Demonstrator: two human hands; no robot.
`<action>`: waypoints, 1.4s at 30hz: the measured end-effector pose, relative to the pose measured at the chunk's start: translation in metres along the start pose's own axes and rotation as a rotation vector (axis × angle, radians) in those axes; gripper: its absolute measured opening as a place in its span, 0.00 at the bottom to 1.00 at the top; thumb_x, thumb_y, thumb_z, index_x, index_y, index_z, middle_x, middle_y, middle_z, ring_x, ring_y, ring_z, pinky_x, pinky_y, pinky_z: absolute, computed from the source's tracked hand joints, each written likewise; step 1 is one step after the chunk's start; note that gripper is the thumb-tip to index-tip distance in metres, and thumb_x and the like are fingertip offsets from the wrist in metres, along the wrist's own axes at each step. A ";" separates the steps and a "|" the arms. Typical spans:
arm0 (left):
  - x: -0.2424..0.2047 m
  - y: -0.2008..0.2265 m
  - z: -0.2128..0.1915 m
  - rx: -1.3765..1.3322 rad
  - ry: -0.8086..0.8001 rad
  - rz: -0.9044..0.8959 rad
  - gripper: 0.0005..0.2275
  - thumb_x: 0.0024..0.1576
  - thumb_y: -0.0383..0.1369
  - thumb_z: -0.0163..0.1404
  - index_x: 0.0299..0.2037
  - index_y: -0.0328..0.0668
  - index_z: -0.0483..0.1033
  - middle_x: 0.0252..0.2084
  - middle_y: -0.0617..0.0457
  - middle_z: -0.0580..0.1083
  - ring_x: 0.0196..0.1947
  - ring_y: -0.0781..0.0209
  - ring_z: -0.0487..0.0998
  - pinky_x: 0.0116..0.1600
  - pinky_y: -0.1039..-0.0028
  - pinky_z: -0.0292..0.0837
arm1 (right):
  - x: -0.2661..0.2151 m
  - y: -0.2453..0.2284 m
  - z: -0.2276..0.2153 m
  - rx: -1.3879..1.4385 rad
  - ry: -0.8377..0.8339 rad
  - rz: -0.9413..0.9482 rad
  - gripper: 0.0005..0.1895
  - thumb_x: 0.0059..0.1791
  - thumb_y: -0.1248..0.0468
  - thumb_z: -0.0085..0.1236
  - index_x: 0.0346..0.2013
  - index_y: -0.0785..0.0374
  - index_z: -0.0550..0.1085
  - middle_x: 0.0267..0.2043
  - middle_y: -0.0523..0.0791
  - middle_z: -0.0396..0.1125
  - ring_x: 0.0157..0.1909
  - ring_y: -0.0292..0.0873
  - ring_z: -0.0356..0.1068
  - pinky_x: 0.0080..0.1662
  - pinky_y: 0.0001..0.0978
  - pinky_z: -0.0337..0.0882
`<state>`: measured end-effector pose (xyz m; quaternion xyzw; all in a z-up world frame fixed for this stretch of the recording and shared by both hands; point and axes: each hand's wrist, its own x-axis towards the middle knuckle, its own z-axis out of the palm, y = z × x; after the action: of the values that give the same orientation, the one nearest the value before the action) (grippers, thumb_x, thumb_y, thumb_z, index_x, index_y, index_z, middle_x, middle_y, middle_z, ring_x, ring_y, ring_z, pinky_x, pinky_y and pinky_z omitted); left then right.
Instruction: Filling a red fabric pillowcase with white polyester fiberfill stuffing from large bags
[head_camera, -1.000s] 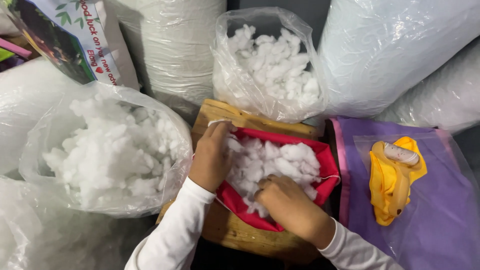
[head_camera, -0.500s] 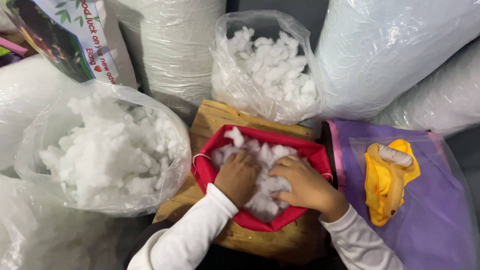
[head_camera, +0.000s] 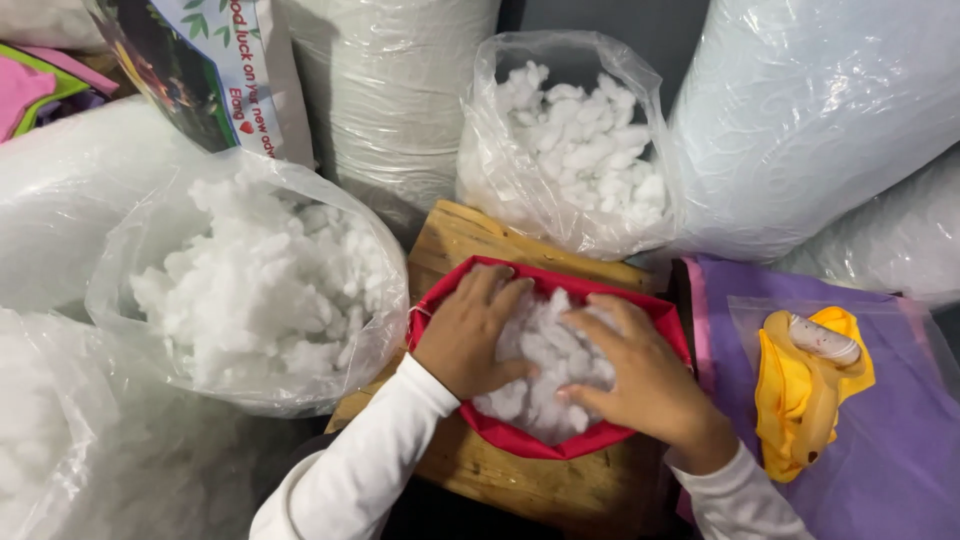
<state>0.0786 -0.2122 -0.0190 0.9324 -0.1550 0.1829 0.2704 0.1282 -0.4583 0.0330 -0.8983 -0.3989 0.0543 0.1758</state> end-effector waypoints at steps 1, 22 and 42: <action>-0.002 -0.003 0.011 0.004 0.003 0.006 0.46 0.37 0.52 0.70 0.65 0.39 0.65 0.63 0.34 0.64 0.62 0.35 0.65 0.67 0.50 0.60 | 0.004 0.005 0.012 -0.002 0.008 -0.001 0.45 0.34 0.45 0.79 0.63 0.48 0.70 0.67 0.50 0.57 0.70 0.54 0.57 0.66 0.49 0.60; -0.003 0.011 0.004 0.283 -0.140 0.088 0.26 0.44 0.49 0.65 0.50 0.53 0.75 0.52 0.53 0.75 0.52 0.47 0.73 0.52 0.53 0.67 | -0.008 0.014 0.019 -0.270 -0.028 -0.163 0.30 0.37 0.55 0.68 0.54 0.48 0.75 0.51 0.39 0.72 0.51 0.49 0.71 0.56 0.44 0.68; -0.152 -0.192 -0.103 0.113 0.077 -0.792 0.41 0.50 0.34 0.60 0.75 0.56 0.53 0.51 0.35 0.73 0.51 0.33 0.74 0.54 0.53 0.71 | 0.037 -0.163 0.005 0.251 0.295 -0.448 0.18 0.46 0.65 0.65 0.50 0.62 0.76 0.43 0.47 0.75 0.45 0.44 0.76 0.50 0.35 0.76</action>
<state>-0.0080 0.0291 -0.0879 0.9258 0.2369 0.1078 0.2740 0.0383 -0.3288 0.0887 -0.7574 -0.5476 -0.0684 0.3491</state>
